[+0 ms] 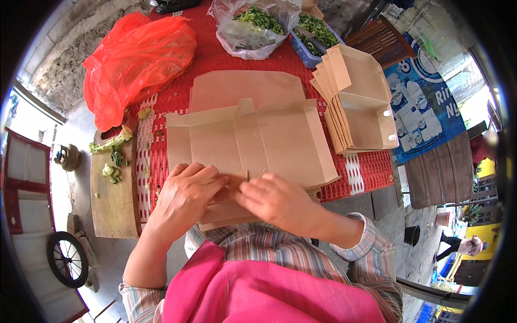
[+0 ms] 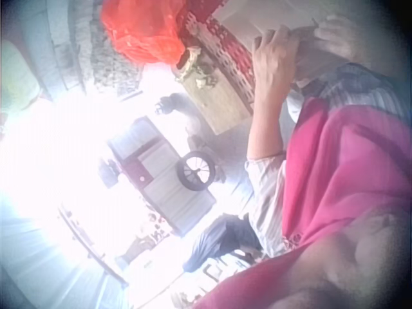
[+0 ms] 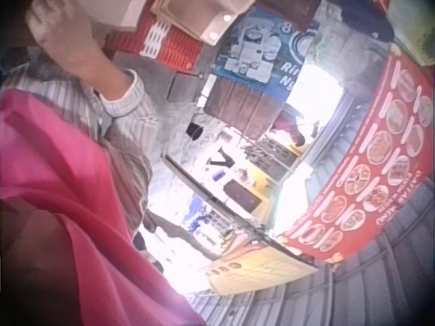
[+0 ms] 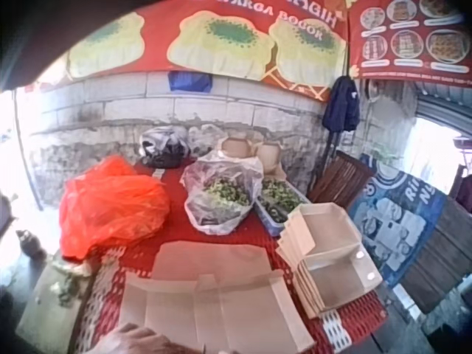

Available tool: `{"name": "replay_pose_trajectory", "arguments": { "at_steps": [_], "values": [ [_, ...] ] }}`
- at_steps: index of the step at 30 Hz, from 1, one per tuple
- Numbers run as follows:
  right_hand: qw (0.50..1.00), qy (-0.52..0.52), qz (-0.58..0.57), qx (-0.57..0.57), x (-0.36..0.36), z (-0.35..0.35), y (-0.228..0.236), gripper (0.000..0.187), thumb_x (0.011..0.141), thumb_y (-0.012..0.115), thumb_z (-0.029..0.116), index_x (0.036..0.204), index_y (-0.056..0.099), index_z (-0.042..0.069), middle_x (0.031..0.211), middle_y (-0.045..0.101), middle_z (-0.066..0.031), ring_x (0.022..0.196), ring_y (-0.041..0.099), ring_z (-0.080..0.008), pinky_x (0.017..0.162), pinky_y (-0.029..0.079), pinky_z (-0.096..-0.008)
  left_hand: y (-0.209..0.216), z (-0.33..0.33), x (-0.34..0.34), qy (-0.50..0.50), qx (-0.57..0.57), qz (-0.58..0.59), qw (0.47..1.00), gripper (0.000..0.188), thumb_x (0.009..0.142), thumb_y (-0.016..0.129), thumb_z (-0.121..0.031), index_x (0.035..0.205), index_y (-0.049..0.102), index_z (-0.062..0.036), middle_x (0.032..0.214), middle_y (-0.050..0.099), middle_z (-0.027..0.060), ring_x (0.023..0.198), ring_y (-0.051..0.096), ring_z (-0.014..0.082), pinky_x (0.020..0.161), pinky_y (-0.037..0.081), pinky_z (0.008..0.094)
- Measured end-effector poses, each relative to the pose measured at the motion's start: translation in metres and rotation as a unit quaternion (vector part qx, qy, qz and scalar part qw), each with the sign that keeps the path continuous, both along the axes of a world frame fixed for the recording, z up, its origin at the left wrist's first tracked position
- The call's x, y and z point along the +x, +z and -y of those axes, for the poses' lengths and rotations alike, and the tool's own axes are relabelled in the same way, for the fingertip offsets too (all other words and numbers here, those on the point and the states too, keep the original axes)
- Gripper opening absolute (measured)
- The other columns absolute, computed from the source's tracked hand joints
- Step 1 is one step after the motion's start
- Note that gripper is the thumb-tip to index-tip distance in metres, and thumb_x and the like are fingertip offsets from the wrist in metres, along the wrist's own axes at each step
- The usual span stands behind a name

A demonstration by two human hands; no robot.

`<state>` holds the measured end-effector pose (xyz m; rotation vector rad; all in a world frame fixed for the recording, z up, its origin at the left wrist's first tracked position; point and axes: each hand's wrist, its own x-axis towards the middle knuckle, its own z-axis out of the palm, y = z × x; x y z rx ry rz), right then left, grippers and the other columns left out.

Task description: The person assembles flat cardboard boxes by folding the sides and tucking the flaps into slots to form a three-dimensional container. They work on a red table, handling the boxes one at a time and stacking the finished units.

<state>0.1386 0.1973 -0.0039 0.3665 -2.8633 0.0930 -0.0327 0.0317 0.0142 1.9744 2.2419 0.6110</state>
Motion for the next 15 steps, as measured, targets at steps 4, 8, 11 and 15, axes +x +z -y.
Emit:
{"name": "replay_pose_trajectory", "arguments": {
  "at_steps": [4,8,11,15],
  "values": [
    [0.999,0.017,0.042,0.013,0.006,0.015,-0.002,0.051,0.089,0.051,0.013,0.139,0.054,0.003,0.116,0.06,-0.0097,0.107,0.059,-0.0222,0.093,0.047,-0.0334,0.0,0.011,-0.003,0.005,0.022,0.051,0.998,0.034,0.069,0.075,-0.007,0.103,0.072,-0.0036,0.102,0.067,0.0078,0.099,0.063,0.0268,0.09,0.048,0.0405],
    [0.999,-0.006,0.021,0.026,0.005,0.022,-0.005,0.048,0.089,0.052,0.018,0.135,0.058,0.003,0.112,0.06,-0.0061,0.104,0.057,-0.0206,0.091,0.047,-0.0323,0.012,0.035,-0.011,0.06,0.053,0.078,0.994,0.044,0.068,0.081,-0.017,0.108,0.068,-0.0034,0.107,0.067,0.0091,0.1,0.063,0.0296,0.089,0.049,0.0414],
    [0.999,0.007,0.047,0.006,-0.002,0.024,0.001,0.047,0.09,0.052,0.019,0.136,0.059,0.007,0.112,0.061,-0.0041,0.103,0.057,-0.0194,0.089,0.047,-0.0312,0.0,0.067,-0.016,0.098,0.058,0.135,0.984,0.045,0.067,0.085,-0.018,0.106,0.069,-0.0039,0.106,0.066,0.0112,0.097,0.062,0.03,0.088,0.049,0.0407],
    [0.998,0.0,0.059,0.01,-0.011,0.032,0.004,0.05,0.09,0.054,0.02,0.139,0.057,0.011,0.109,0.06,-0.0019,0.1,0.057,-0.0177,0.087,0.048,-0.031,-0.024,0.088,-0.003,0.196,0.105,0.22,0.95,0.03,0.073,0.081,-0.013,0.098,0.07,-0.001,0.097,0.065,0.0111,0.091,0.061,0.0268,0.081,0.049,0.037]
  ]
}}
